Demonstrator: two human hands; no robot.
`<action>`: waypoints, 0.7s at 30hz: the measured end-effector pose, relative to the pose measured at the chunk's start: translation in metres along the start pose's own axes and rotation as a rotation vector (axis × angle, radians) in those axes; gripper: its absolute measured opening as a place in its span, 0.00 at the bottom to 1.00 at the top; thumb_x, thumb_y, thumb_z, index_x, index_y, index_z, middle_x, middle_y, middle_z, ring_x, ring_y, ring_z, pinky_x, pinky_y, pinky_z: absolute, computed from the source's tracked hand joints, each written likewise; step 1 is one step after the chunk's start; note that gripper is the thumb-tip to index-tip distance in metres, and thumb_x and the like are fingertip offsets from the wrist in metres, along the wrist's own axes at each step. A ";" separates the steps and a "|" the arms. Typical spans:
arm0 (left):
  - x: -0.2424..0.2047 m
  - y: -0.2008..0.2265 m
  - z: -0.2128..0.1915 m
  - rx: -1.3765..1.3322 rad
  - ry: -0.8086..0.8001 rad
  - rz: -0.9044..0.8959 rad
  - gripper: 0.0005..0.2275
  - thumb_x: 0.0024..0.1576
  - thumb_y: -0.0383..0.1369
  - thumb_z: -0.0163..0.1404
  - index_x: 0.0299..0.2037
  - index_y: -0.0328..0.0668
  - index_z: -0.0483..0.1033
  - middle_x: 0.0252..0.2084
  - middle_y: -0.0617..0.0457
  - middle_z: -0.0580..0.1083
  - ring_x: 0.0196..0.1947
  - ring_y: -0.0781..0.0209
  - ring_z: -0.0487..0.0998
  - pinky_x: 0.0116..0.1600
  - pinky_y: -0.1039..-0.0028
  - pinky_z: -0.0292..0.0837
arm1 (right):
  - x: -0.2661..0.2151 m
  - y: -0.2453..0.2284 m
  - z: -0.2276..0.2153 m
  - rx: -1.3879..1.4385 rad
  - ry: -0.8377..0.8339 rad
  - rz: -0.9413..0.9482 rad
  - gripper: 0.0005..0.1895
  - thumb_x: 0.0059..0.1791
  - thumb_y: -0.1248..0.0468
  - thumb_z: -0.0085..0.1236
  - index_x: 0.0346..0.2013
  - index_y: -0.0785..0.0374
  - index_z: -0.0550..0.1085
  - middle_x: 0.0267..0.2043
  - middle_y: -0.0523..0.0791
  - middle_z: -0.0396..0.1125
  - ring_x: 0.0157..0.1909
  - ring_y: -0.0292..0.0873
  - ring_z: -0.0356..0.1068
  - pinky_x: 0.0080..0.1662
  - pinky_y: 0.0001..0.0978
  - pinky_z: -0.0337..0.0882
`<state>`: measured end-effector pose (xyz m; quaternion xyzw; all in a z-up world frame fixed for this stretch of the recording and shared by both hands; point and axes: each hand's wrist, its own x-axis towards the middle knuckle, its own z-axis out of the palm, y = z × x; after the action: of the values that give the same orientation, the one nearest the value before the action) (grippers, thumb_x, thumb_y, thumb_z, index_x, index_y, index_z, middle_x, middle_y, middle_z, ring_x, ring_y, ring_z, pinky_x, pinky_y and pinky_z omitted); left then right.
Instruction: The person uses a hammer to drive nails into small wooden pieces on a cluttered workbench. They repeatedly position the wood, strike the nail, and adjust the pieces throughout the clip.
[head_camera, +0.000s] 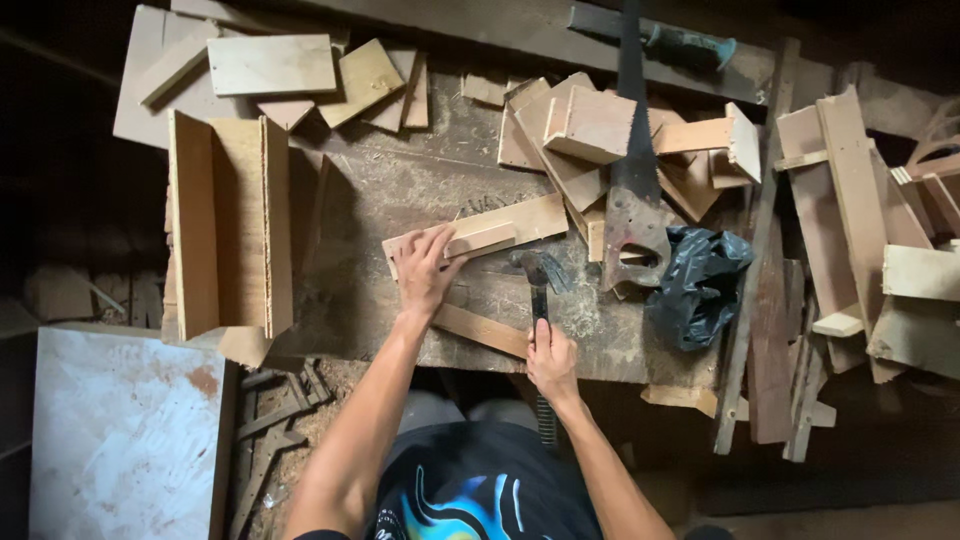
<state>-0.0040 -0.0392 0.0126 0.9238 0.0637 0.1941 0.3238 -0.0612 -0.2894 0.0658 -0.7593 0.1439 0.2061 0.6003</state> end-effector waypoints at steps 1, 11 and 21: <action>-0.001 0.001 -0.004 0.003 -0.001 -0.022 0.29 0.44 0.36 0.69 0.58 0.47 0.75 0.60 0.51 0.74 0.61 0.47 0.66 0.66 0.57 0.58 | -0.002 0.001 0.000 -0.008 0.001 0.010 0.23 0.58 0.50 0.42 0.30 0.65 0.68 0.14 0.40 0.58 0.12 0.32 0.58 0.16 0.28 0.59; 0.000 -0.025 -0.014 0.053 -0.069 -0.047 0.32 0.46 0.38 0.68 0.64 0.51 0.72 0.61 0.56 0.73 0.68 0.50 0.62 0.71 0.52 0.50 | 0.003 -0.006 0.008 -0.061 -0.042 -0.008 0.24 0.59 0.51 0.41 0.29 0.66 0.68 0.15 0.40 0.59 0.13 0.32 0.59 0.16 0.29 0.61; -0.007 -0.026 -0.004 -0.025 -0.037 -0.104 0.29 0.47 0.35 0.67 0.62 0.51 0.73 0.61 0.55 0.74 0.68 0.49 0.65 0.73 0.48 0.49 | 0.026 -0.010 0.040 -0.533 -0.053 -0.218 0.21 0.57 0.53 0.43 0.32 0.67 0.74 0.17 0.54 0.67 0.20 0.54 0.72 0.29 0.48 0.68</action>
<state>-0.0114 -0.0178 -0.0028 0.9185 0.1030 0.1609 0.3462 -0.0394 -0.2470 0.0540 -0.8955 -0.0137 0.1908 0.4019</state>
